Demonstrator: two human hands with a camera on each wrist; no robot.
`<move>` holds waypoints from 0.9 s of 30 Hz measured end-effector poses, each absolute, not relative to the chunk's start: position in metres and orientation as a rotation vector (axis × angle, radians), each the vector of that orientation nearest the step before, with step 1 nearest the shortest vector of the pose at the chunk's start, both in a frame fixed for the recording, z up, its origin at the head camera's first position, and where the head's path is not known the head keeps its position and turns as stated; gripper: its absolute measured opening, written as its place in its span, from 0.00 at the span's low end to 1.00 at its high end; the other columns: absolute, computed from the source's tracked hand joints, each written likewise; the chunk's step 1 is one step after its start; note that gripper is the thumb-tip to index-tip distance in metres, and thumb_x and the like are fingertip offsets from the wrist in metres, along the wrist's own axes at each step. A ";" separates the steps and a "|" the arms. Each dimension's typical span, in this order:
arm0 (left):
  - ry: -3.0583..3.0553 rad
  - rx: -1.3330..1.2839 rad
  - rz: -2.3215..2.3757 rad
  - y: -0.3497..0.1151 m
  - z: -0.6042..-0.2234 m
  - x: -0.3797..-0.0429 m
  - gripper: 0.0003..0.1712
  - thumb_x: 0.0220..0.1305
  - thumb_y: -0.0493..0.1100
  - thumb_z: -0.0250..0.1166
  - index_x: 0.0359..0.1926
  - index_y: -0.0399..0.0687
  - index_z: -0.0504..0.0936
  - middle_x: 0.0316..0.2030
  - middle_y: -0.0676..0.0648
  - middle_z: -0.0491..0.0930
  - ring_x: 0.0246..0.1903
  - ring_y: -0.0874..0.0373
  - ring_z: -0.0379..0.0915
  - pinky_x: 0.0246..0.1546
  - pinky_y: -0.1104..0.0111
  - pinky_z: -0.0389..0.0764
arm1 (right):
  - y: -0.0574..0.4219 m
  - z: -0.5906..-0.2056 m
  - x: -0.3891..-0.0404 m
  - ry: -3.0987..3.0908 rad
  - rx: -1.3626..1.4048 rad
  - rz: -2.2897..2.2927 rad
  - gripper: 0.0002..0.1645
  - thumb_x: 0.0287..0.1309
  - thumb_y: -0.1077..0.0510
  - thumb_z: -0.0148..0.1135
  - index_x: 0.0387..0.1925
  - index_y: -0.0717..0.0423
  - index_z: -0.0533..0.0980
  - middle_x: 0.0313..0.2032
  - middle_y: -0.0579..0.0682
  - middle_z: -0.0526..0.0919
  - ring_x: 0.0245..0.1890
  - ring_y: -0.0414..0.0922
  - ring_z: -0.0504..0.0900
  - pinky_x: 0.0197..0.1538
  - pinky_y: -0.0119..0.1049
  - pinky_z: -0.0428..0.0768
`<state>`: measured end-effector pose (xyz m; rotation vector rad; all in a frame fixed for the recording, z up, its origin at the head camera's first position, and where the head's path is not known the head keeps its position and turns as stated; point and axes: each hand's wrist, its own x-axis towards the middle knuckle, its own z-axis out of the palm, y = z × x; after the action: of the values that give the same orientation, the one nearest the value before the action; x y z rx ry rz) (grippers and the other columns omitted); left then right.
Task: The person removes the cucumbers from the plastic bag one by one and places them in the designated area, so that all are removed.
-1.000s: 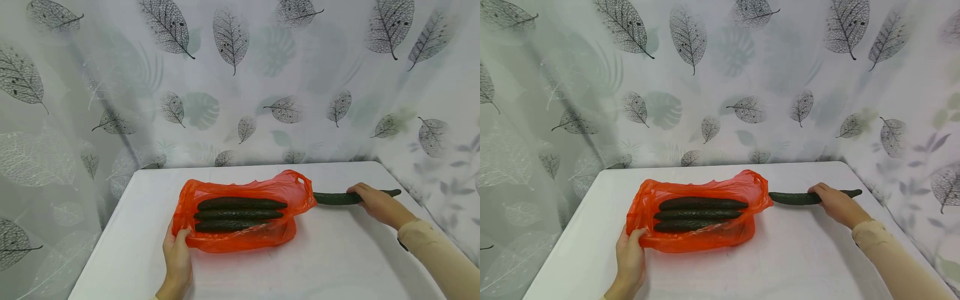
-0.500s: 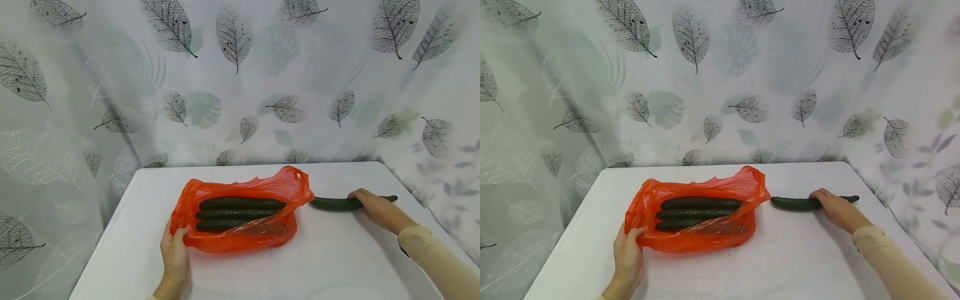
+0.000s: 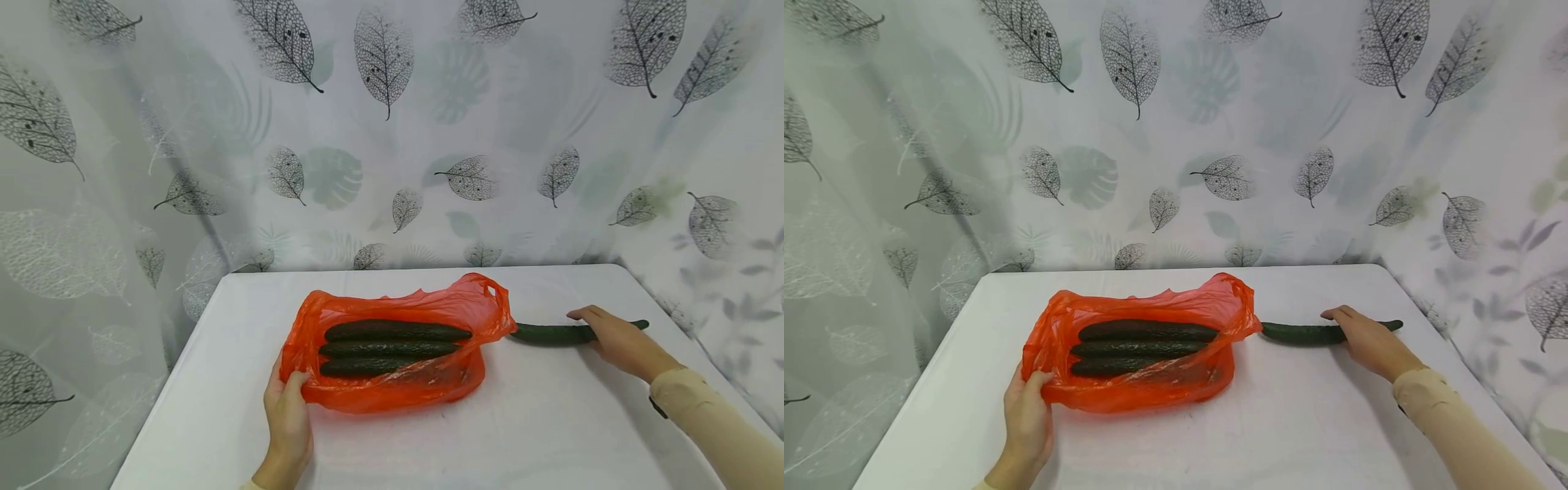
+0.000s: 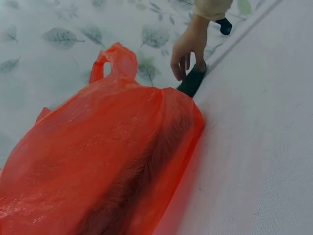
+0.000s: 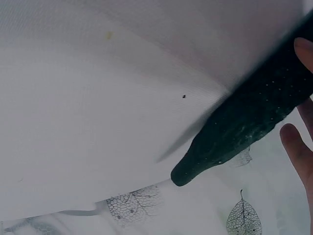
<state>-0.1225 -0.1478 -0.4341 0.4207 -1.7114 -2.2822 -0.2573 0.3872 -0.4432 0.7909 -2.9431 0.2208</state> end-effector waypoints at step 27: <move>-1.717 0.367 -2.284 -0.141 -0.435 -0.120 0.48 0.62 0.22 0.51 0.80 0.48 0.50 0.72 0.53 0.59 0.67 0.49 0.59 0.61 0.66 0.74 | 0.251 -0.362 -0.235 -2.566 0.747 1.149 0.45 0.64 0.56 0.64 0.78 0.41 0.56 0.64 0.51 0.70 0.63 0.51 0.69 0.62 0.30 0.67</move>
<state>-0.1198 -0.1406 -0.4350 0.3668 -1.7170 -2.2840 -0.2350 0.2511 -0.3623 0.7473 -2.5660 1.1493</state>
